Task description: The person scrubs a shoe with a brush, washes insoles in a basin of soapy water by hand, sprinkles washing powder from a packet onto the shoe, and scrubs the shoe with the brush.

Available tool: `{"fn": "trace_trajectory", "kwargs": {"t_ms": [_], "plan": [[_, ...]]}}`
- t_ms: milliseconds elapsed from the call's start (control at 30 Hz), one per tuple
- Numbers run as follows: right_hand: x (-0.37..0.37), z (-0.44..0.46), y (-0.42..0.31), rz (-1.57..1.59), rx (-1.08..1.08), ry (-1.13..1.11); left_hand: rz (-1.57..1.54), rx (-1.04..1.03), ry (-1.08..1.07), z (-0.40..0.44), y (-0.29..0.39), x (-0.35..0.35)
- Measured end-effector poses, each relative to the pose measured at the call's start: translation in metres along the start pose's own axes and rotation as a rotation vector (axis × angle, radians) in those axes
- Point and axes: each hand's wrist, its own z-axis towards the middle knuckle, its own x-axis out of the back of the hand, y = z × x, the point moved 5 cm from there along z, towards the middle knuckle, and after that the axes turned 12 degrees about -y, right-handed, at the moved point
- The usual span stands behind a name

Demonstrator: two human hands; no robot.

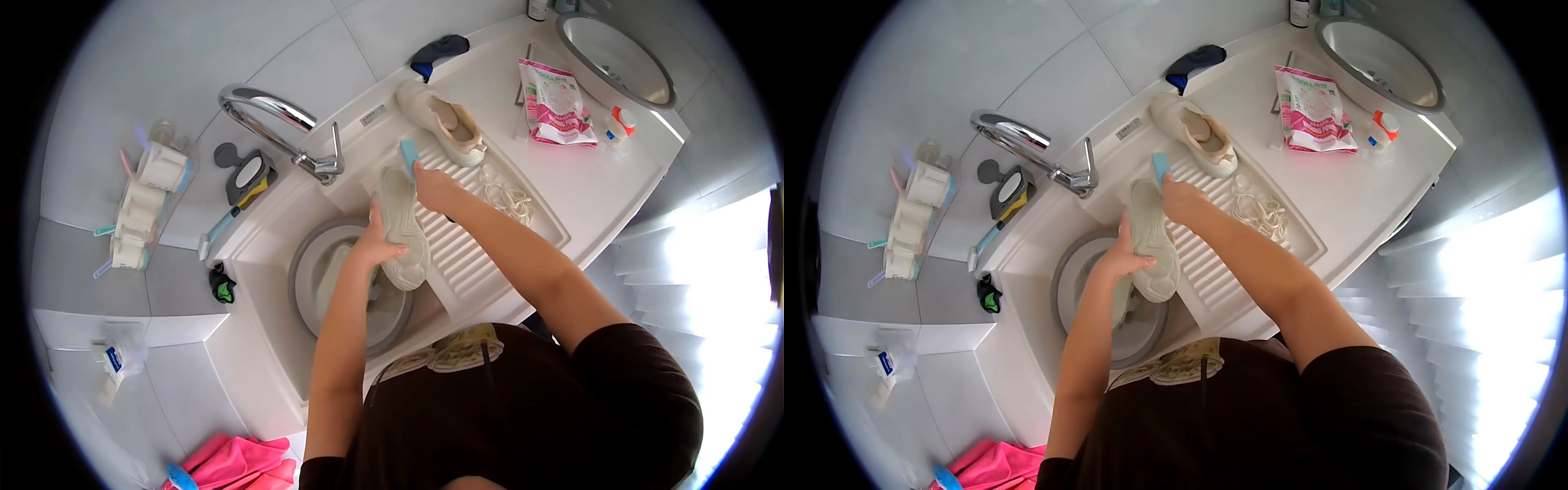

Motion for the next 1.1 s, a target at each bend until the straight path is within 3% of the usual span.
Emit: {"fn": "trace_trajectory", "kwargs": {"t_ms": [67,167,233,300,467,533,633,700,767,900,967,1000,1067,1100], "plan": [[0.011,-0.037,-0.018,0.027,0.0,-0.137,0.075,-0.03,0.034,0.002,-0.002,0.001],[-0.033,-0.083,-0.025,-0.162,0.053,-0.201,0.05,0.054,0.019,-0.001,-0.003,0.003],[-0.043,-0.1,-0.034,-0.242,0.139,-0.314,-0.078,0.026,0.001,0.001,-0.006,0.002],[-0.025,-0.075,-0.04,-0.268,0.248,-0.172,-0.074,0.065,-0.011,-0.002,-0.006,0.003],[0.031,0.027,-0.038,-0.213,0.224,0.066,-0.014,0.135,-0.002,-0.008,0.012,0.003],[0.041,0.02,-0.038,-0.031,0.06,-0.372,0.13,0.199,-0.001,-0.01,0.018,0.005],[0.011,-0.031,-0.046,-0.191,0.32,-0.262,0.129,0.193,-0.016,-0.009,0.011,0.007],[0.004,-0.054,-0.053,-0.326,0.35,-0.262,0.163,0.21,-0.014,-0.005,0.001,0.006],[0.006,-0.05,-0.052,-0.326,0.325,-0.202,0.197,0.229,-0.011,-0.004,-0.008,0.004],[0.034,0.015,-0.042,-0.24,0.216,-0.041,-0.073,0.243,-0.065,-0.021,0.038,0.004],[0.039,0.029,-0.03,-0.013,0.033,-0.344,-0.083,0.303,-0.083,-0.02,0.038,0.004],[0.041,0.027,-0.029,-0.013,0.032,-0.335,-0.004,0.267,-0.05,-0.014,0.034,0.005],[0.03,0.011,-0.033,0.046,0.186,-0.338,0.067,0.227,-0.02,-0.007,0.022,0.002],[0.021,-0.008,-0.041,-0.108,0.307,-0.184,0.101,0.197,0.001,-0.005,0.015,0.002]]}}
